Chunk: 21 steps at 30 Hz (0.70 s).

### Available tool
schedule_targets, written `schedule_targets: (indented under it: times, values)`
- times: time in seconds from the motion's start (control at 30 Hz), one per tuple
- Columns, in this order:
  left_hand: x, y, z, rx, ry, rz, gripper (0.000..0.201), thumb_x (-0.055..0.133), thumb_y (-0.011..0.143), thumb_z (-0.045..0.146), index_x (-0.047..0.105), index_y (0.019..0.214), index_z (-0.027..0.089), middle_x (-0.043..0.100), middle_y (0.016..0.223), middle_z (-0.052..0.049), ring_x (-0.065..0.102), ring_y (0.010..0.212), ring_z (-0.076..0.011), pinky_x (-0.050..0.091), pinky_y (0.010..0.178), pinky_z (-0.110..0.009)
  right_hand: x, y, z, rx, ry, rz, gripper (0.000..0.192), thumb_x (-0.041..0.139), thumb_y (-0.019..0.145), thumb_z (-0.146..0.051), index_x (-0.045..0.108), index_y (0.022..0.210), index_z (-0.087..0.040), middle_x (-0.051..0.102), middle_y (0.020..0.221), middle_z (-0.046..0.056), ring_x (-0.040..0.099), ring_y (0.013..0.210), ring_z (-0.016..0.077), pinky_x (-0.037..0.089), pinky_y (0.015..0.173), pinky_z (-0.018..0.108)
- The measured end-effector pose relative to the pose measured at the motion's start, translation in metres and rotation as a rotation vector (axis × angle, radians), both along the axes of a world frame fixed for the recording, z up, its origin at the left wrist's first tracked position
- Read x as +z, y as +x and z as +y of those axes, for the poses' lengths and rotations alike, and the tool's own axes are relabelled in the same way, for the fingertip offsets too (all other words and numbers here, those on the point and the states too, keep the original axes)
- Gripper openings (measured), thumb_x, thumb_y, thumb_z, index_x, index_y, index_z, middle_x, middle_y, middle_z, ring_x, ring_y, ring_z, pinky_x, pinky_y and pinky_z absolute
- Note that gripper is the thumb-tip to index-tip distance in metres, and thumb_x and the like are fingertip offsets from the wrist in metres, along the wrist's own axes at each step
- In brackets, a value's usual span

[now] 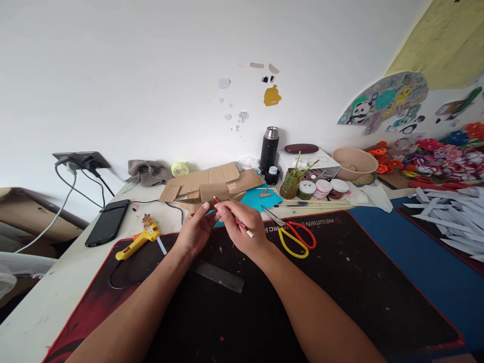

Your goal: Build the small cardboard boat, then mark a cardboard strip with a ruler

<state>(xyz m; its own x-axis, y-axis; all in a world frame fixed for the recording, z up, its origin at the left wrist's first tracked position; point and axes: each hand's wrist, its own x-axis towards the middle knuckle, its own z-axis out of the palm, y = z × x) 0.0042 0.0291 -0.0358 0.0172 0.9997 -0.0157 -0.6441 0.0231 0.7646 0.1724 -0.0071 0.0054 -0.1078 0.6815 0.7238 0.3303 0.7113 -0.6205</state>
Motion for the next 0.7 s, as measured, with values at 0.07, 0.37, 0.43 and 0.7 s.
schedule_targets:
  times: [0.07, 0.37, 0.43, 0.7]
  values:
    - [0.0008, 0.0010, -0.0006, 0.006, 0.001, -0.004, 0.041, 0.108, 0.075, 0.032, 0.082, 0.105, 0.020, 0.088, 0.112, -0.005, 0.082, 0.100, -0.0211, 0.066, 0.086, -0.030, 0.0006, 0.0002, -0.0002, 0.003, 0.003, 0.005, 0.029, 0.054, 0.121, -0.034, 0.080, 0.111, -0.025, 0.087, 0.099, 0.007, 0.085, 0.090, 0.0214, 0.065, 0.084, 0.031]
    - [0.0008, 0.0026, -0.0021, -0.012, 0.001, 0.023, 0.042, 0.108, 0.075, 0.034, 0.082, 0.105, 0.019, 0.088, 0.108, -0.007, 0.083, 0.092, -0.0232, 0.066, 0.082, -0.033, 0.0032, 0.0008, -0.0014, 0.027, -0.015, 0.005, 0.030, 0.053, 0.121, -0.034, 0.080, 0.112, -0.025, 0.089, 0.109, 0.007, 0.085, 0.090, 0.0205, 0.066, 0.086, 0.032]
    - [0.0019, 0.0030, -0.0026, -0.017, -0.001, 0.024, 0.044, 0.109, 0.073, 0.035, 0.082, 0.104, 0.019, 0.088, 0.108, -0.006, 0.083, 0.091, -0.0231, 0.067, 0.080, -0.033, 0.0033, 0.0008, -0.0011, 0.028, -0.008, 0.002, 0.030, 0.053, 0.121, -0.033, 0.080, 0.111, -0.025, 0.089, 0.109, 0.007, 0.085, 0.091, 0.0204, 0.066, 0.087, 0.032]
    - [0.0029, 0.0030, -0.0024, -0.019, -0.008, 0.017, 0.047, 0.110, 0.071, 0.034, 0.082, 0.106, 0.019, 0.088, 0.107, -0.005, 0.084, 0.088, -0.0214, 0.068, 0.078, -0.031, 0.0020, 0.0009, 0.0001, 0.019, 0.013, -0.014, 0.031, 0.053, 0.121, -0.033, 0.081, 0.111, -0.023, 0.088, 0.105, 0.008, 0.085, 0.095, 0.0205, 0.064, 0.087, 0.029]
